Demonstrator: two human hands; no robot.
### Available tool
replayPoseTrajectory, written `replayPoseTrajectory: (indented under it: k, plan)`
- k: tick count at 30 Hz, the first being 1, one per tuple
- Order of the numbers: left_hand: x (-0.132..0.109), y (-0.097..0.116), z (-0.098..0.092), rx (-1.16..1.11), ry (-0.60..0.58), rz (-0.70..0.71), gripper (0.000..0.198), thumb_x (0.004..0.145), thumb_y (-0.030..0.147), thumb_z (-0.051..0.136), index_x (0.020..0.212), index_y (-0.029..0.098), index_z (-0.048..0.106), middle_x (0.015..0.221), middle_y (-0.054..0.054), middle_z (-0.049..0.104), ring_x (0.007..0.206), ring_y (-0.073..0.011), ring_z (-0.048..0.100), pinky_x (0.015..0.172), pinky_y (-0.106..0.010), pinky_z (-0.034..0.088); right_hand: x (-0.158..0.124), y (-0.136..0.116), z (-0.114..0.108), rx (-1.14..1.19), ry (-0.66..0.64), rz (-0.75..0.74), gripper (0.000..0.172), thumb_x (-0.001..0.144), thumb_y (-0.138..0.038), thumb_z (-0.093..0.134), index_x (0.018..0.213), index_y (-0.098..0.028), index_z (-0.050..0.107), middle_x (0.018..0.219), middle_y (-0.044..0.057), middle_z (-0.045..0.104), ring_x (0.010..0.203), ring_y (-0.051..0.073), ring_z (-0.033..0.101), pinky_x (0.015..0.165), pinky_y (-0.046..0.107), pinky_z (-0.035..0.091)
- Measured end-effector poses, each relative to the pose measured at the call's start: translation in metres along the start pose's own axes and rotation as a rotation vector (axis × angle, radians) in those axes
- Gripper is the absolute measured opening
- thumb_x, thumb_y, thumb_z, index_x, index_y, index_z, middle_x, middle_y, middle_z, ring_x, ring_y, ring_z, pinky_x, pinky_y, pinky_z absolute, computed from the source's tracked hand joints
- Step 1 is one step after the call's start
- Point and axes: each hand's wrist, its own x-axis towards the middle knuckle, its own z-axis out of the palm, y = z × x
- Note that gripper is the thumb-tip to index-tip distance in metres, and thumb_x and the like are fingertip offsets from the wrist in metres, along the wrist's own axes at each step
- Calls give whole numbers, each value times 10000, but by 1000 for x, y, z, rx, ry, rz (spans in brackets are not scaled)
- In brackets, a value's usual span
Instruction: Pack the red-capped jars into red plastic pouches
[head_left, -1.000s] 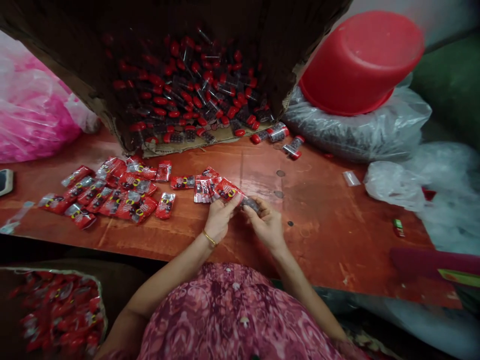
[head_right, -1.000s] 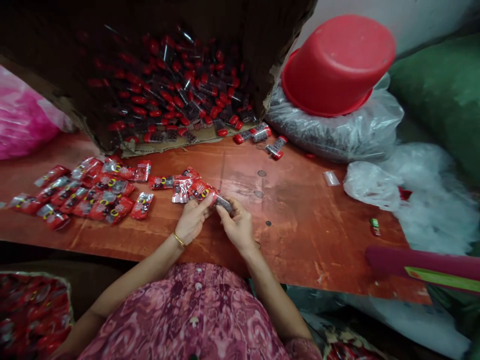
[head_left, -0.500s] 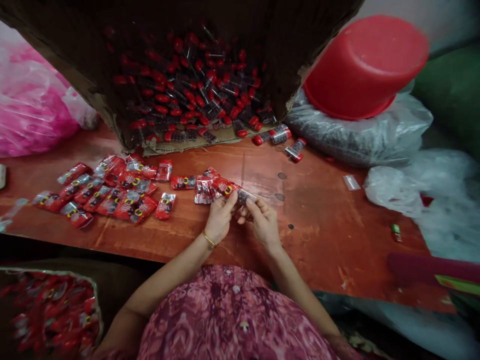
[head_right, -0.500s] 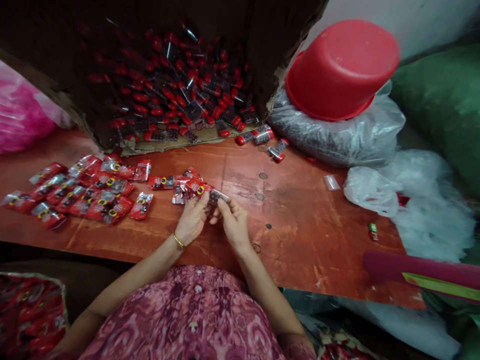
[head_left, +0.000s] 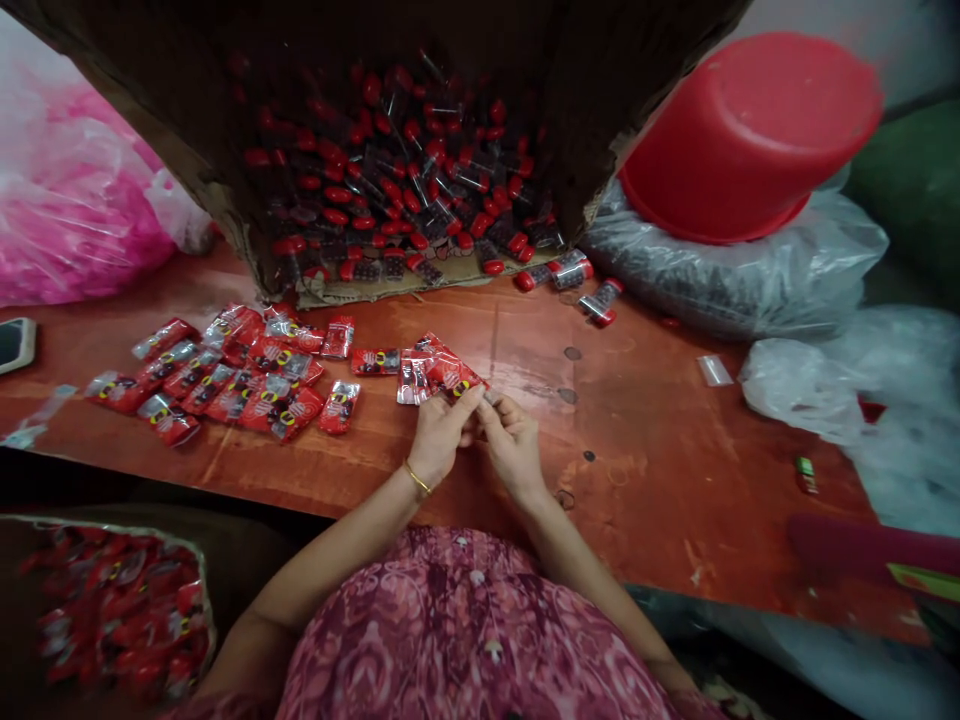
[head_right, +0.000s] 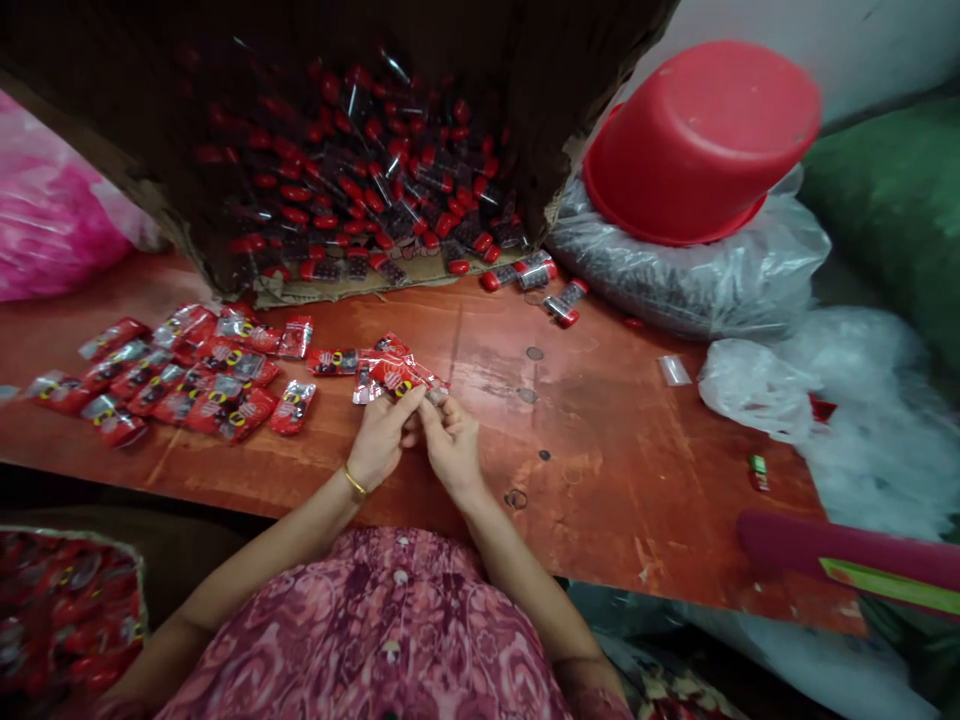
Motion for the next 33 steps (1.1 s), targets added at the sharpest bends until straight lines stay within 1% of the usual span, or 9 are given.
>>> replayPoseTrajectory:
  k: [5,11,15,18,20,22,26,30,33]
  plan:
    - [-5,12,-14,-61,1,43,353,593,437,746,618,132,569,490,52,468,443,-50,410,397,-186,317,13,-2,0,-82,-304,33,429,738,-613,542,721,-186,570,624,-14,628,447,97,577,469,226,469]
    - [-5,20,-39,-151,73,-11,288,638,392,735,670,139,600,618,-3,640,590,-115,598,606,-240,483,35,1,21,-410,-357,-123,439,797,-602,476,647,-197,556,523,-25,563,461,106,526,456,214,413]
    - [7,51,-71,-257,338,-2,232,815,370,562,752,156,623,759,-34,712,753,-130,666,750,-253,500,91,-15,0,-1004,-129,-293,417,892,-501,377,757,-192,624,639,49,636,617,174,575,573,268,405]
    - [15,79,-91,-451,547,186,412,880,489,384,807,167,628,778,-19,720,810,-109,666,766,-217,496,154,-31,-40,-1314,131,-400,329,913,-296,364,1076,-112,583,1067,170,628,964,260,551,791,357,398]
    - [15,88,-93,-544,576,267,536,867,576,301,881,155,632,826,-38,725,873,-114,658,782,-216,498,190,-34,-65,-1472,171,-409,395,884,-238,403,1229,-61,480,1275,209,500,1144,307,433,890,412,340]
    - [13,84,-86,-525,518,236,555,852,587,315,915,137,634,861,-66,722,905,-131,653,803,-235,500,208,-29,-82,-1585,123,-380,432,884,-259,409,1274,-75,439,1303,189,474,1181,328,371,911,445,300]
    - [9,51,-52,-43,317,169,292,731,433,630,857,171,665,804,-64,717,820,-188,666,822,-331,498,185,-10,-87,-1684,102,-412,402,915,-332,342,1226,-120,485,1199,170,519,1041,309,415,843,423,296]
    - [23,22,-21,831,77,468,208,657,345,721,832,232,712,1066,-89,684,1154,-294,525,1052,-477,295,122,5,-77,-1722,153,-365,417,907,-402,351,1161,-128,537,1026,177,566,934,301,443,773,410,298]
    - [38,12,-15,1304,-15,554,128,686,269,695,808,241,721,1248,-96,587,1310,-343,338,1091,-569,117,80,13,-77,-1707,166,-322,461,888,-428,397,1223,-132,509,1029,178,581,924,301,462,784,417,307]
